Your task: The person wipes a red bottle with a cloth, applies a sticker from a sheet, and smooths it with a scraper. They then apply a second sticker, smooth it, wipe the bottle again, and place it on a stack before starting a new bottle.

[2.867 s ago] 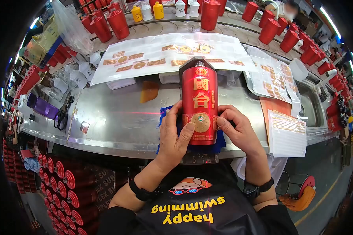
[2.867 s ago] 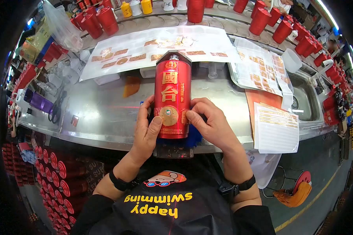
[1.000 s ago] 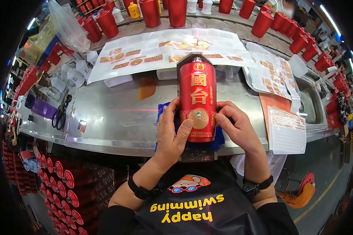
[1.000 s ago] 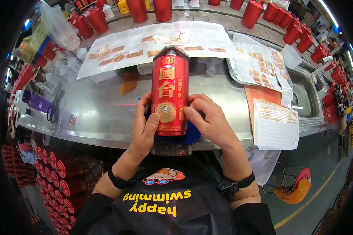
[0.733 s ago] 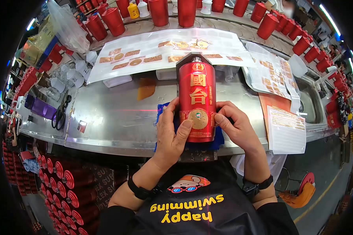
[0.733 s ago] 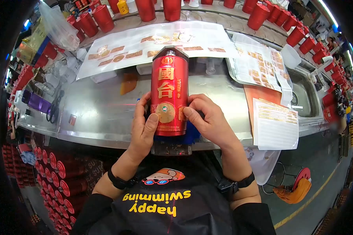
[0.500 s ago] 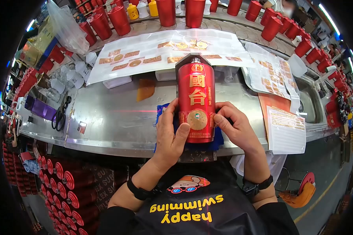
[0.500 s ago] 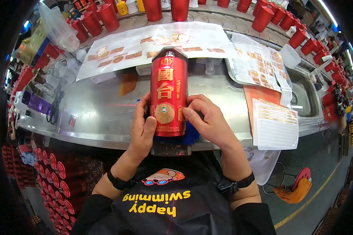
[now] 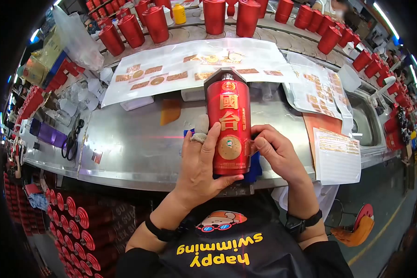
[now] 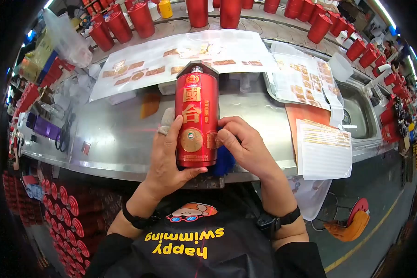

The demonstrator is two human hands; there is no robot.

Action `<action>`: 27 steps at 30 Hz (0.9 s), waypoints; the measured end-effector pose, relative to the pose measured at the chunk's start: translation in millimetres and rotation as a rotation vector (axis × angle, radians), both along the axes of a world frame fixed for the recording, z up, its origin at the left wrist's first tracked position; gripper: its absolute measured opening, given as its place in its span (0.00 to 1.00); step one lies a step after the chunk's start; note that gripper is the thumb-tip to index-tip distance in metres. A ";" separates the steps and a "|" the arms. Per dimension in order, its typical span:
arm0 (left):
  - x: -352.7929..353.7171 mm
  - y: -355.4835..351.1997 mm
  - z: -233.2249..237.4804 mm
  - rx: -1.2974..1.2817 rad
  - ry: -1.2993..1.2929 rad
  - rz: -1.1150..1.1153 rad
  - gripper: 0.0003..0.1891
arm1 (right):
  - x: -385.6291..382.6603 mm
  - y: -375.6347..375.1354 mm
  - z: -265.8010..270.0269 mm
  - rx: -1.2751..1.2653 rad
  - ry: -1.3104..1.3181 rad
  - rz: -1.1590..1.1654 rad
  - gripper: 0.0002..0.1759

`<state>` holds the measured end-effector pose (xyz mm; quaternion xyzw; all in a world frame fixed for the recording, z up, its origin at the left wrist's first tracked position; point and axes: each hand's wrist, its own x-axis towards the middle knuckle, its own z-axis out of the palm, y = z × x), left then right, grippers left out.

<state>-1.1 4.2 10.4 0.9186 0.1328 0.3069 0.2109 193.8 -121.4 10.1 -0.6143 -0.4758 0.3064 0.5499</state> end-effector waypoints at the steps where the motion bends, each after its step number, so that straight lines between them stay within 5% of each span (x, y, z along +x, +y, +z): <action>1: -0.7 0.4 -2.1 -0.019 0.002 -0.003 0.58 | 0.2 0.0 0.6 0.000 0.011 0.004 0.13; 12: -6.5 7.7 -19.7 -0.146 -0.042 -0.046 0.58 | -1.3 -4.9 14.7 0.024 -0.145 -0.017 0.11; 21: -5.1 3.2 -10.9 0.008 -0.035 -0.034 0.55 | -1.2 -5.4 15.4 0.020 -0.139 -0.019 0.11; 27: -8.7 7.0 -29.8 -0.334 -0.132 -0.108 0.54 | -1.0 -3.3 16.2 0.064 -0.176 -0.012 0.11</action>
